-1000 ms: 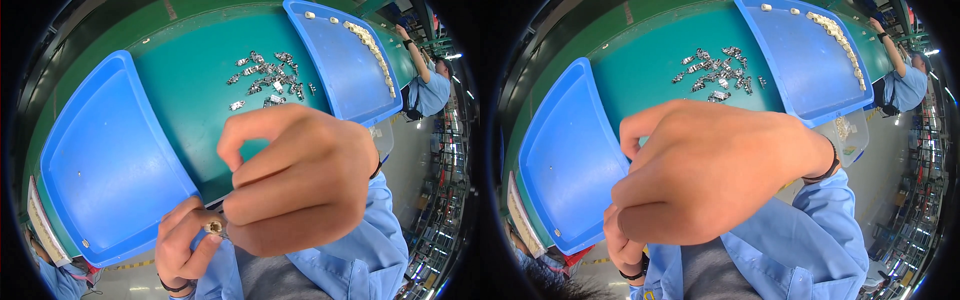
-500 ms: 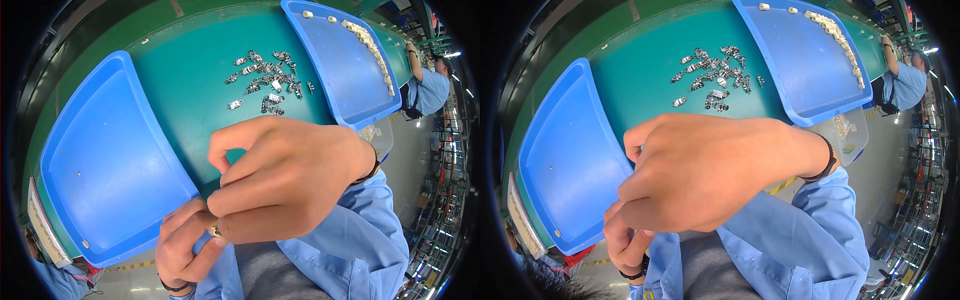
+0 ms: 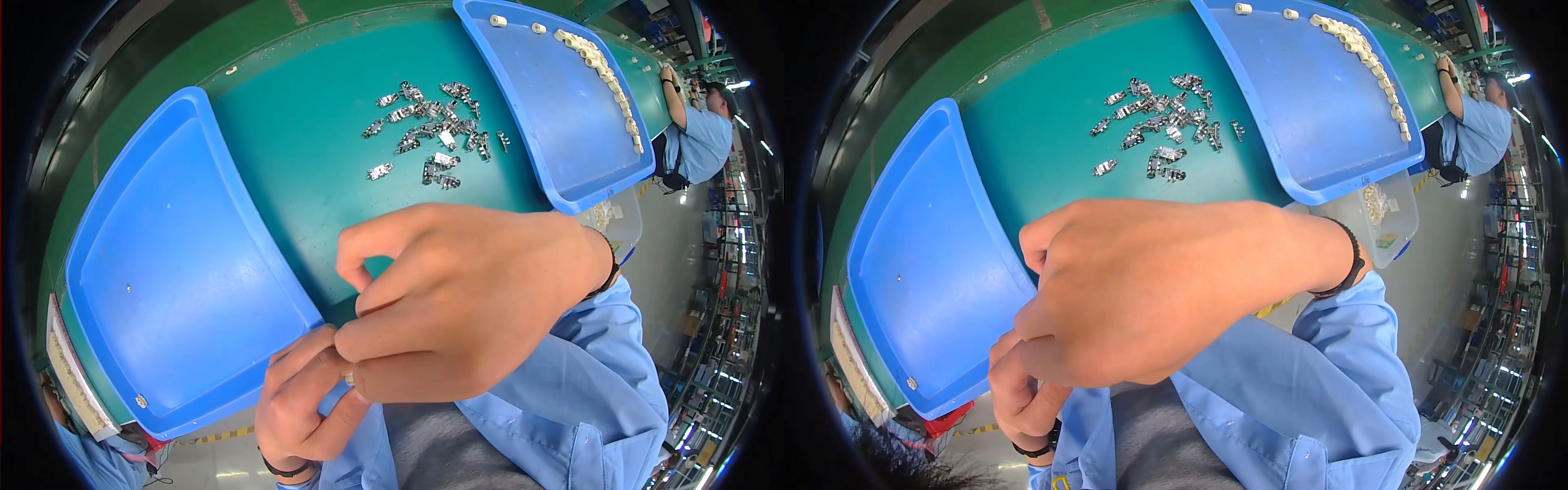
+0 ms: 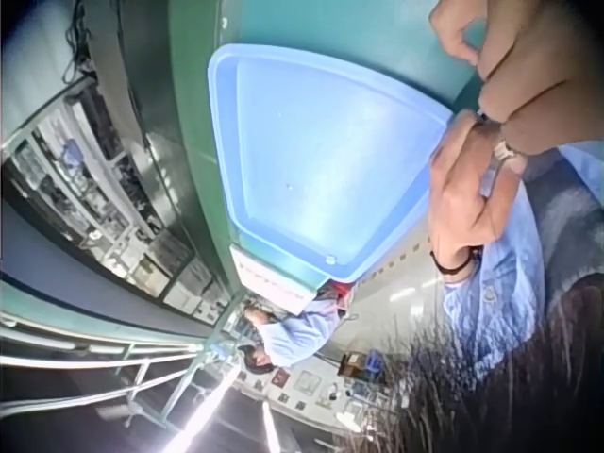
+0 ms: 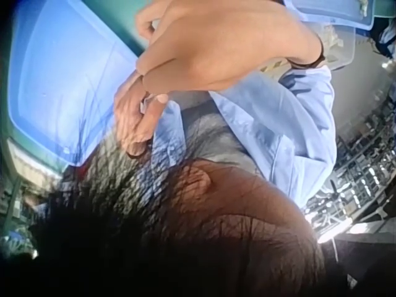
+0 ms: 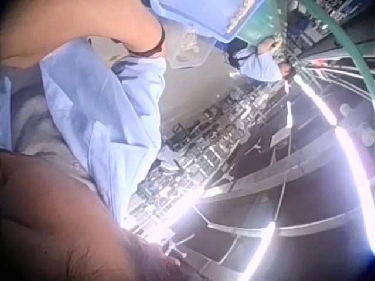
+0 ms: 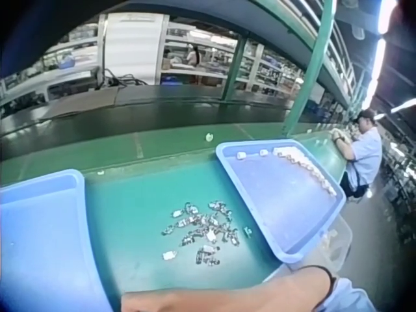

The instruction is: The person picks up a metal connector and a white plastic component, joins them together, and places the assembled unit into a tray, repeating this process several times.

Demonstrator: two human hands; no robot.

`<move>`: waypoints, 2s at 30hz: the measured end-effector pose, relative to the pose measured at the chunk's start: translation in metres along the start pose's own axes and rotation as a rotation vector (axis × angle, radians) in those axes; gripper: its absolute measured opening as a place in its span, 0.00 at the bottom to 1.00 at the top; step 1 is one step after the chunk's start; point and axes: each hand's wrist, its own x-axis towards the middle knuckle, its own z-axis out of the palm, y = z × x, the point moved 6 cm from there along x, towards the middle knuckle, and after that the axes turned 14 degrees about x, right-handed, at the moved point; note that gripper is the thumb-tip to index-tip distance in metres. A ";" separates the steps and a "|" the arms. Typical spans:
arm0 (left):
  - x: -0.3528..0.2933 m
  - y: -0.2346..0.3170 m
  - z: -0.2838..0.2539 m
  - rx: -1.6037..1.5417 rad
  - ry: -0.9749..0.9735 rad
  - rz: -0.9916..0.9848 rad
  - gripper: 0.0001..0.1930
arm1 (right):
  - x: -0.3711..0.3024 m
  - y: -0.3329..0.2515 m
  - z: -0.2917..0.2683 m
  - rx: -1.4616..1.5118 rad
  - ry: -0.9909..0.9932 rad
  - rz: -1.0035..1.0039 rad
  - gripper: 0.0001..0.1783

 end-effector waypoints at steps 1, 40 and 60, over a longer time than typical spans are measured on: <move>0.001 0.001 -0.001 0.003 0.004 0.023 0.12 | 0.000 0.000 0.002 -0.015 -0.008 -0.004 0.11; 0.217 -0.196 -0.256 0.837 0.060 -0.481 0.22 | -0.095 0.070 -0.032 -0.682 0.578 0.528 0.12; -0.218 -0.037 -0.235 1.207 0.337 -0.981 0.09 | -0.112 0.082 -0.020 -0.397 0.617 0.448 0.09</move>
